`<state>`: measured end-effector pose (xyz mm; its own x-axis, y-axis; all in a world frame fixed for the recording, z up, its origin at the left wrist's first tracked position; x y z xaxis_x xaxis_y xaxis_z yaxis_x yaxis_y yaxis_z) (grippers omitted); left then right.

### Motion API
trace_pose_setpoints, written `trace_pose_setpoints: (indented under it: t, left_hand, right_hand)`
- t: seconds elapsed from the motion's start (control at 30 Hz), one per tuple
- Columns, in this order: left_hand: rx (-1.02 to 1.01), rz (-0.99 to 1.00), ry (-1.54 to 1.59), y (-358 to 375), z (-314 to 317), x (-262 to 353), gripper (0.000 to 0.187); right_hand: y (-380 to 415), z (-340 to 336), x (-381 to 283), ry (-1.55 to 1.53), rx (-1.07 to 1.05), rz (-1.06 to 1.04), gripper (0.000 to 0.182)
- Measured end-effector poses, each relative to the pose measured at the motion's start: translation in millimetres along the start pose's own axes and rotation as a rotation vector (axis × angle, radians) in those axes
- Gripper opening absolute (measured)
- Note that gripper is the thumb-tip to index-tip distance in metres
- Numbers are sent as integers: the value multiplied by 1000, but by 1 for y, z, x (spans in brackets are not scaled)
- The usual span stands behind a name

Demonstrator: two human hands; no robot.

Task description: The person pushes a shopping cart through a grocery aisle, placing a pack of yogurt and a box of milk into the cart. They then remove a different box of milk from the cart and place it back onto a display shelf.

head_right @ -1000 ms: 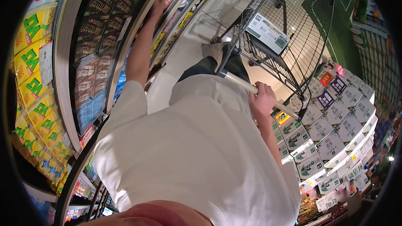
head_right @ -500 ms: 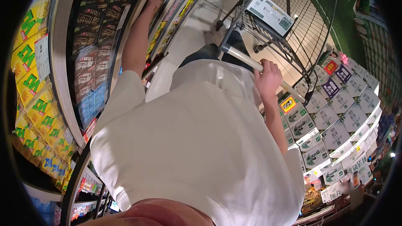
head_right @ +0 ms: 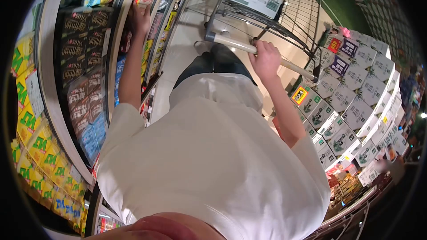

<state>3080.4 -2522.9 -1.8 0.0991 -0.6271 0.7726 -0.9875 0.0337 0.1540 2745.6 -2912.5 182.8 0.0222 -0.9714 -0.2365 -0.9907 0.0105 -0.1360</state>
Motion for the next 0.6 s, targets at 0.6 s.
trace_pose_setpoints:
  t: [0.6]
  left_hand:
    - [-459,-526,777,230,74,211,46]
  right_hand:
    - [-64,3,-51,-440,5,-193,53]
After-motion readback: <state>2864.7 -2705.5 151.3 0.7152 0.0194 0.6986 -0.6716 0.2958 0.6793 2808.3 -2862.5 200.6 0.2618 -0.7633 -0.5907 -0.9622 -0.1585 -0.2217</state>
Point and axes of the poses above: each hand's wrist, its own y-axis away from the middle knuckle, its own z-axis out of the palm, x = y × z, the point moved 2 cm from there along -y, towards the middle knuckle, and after that the axes turned 12 degrees about -z, right-handed, at the moved point
